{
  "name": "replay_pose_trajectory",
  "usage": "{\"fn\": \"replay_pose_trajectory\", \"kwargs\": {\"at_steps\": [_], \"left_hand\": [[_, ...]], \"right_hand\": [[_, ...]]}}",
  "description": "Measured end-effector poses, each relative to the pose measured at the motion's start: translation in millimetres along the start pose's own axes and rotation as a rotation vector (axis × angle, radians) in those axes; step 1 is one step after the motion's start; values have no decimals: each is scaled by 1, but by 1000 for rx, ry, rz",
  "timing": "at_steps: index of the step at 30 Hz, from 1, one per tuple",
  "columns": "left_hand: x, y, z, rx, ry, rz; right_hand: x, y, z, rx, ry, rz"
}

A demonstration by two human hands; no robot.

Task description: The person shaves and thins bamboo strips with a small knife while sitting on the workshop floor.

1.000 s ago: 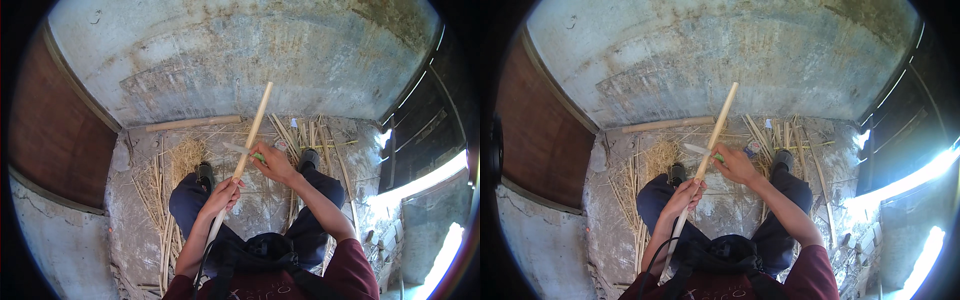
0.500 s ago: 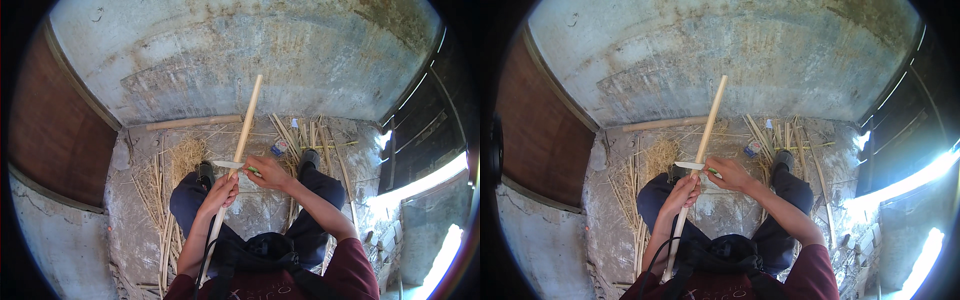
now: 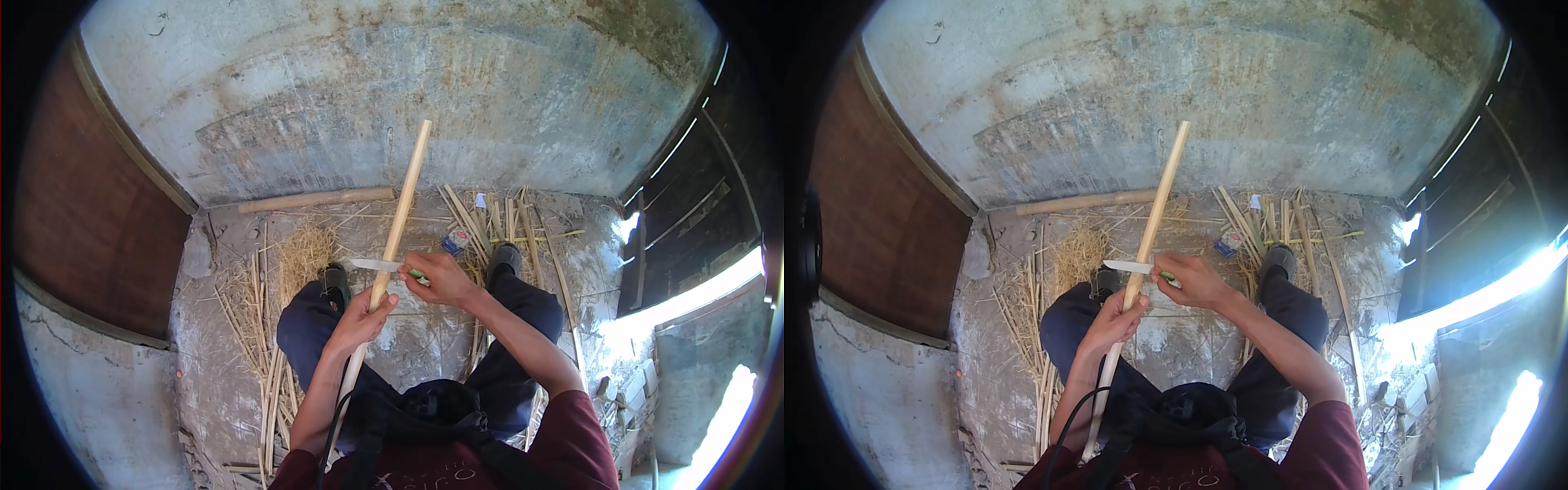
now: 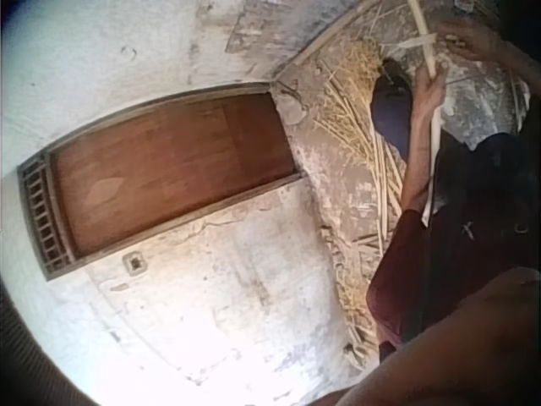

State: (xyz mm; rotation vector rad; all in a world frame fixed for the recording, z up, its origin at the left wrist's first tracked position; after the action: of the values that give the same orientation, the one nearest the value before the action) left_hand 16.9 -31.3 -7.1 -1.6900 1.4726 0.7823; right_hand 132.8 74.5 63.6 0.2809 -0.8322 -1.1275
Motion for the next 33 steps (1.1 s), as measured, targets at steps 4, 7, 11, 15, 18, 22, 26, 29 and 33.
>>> {"fn": "replay_pose_trajectory", "kwargs": {"at_steps": [4, 7, 11, 15, 18, 22, 26, 29, 33], "left_hand": [[7, 2, 2, 1, -3, -6], [10, 0, -1, 7, 5, -7], [6, -2, 1, -18, -1, 42], [12, 1, 4, -8, 8, 7], [13, -1, 6, -30, 4, 51], [9, 0, 13, -83, -98, 162], [9, 4, 19, -162, -140, 236], [5, 4, 19, -214, -178, 298], [0, 0, 16, -263, -233, 365]], "right_hand": [[-6, 9, 3, -3, -5, -50], [-12, 23, 4, -58, -39, -86], [-13, 26, 3, -53, -39, -117], [-23, 22, 0, -9, -228, -3], [-38, 16, -9, 40, -288, -109], [-48, 5, -23, 94, -194, -316], [-57, -6, -28, 152, -283, -351], [-61, -8, -28, 135, -291, -397], [-63, -7, -26, 170, -329, -499]]}}
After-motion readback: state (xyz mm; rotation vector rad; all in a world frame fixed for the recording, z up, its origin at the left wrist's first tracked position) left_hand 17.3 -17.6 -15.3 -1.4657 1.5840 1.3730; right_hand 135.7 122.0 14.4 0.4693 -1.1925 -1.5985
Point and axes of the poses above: each hand's wrist, its own z-axis towards the middle knuckle, its own y-axis out of the back of the hand, x = y × z, the point moved 9 cm from there along z, towards the middle knuckle, and after that the axes turned 14 degrees about y, right-handed, at the moved point
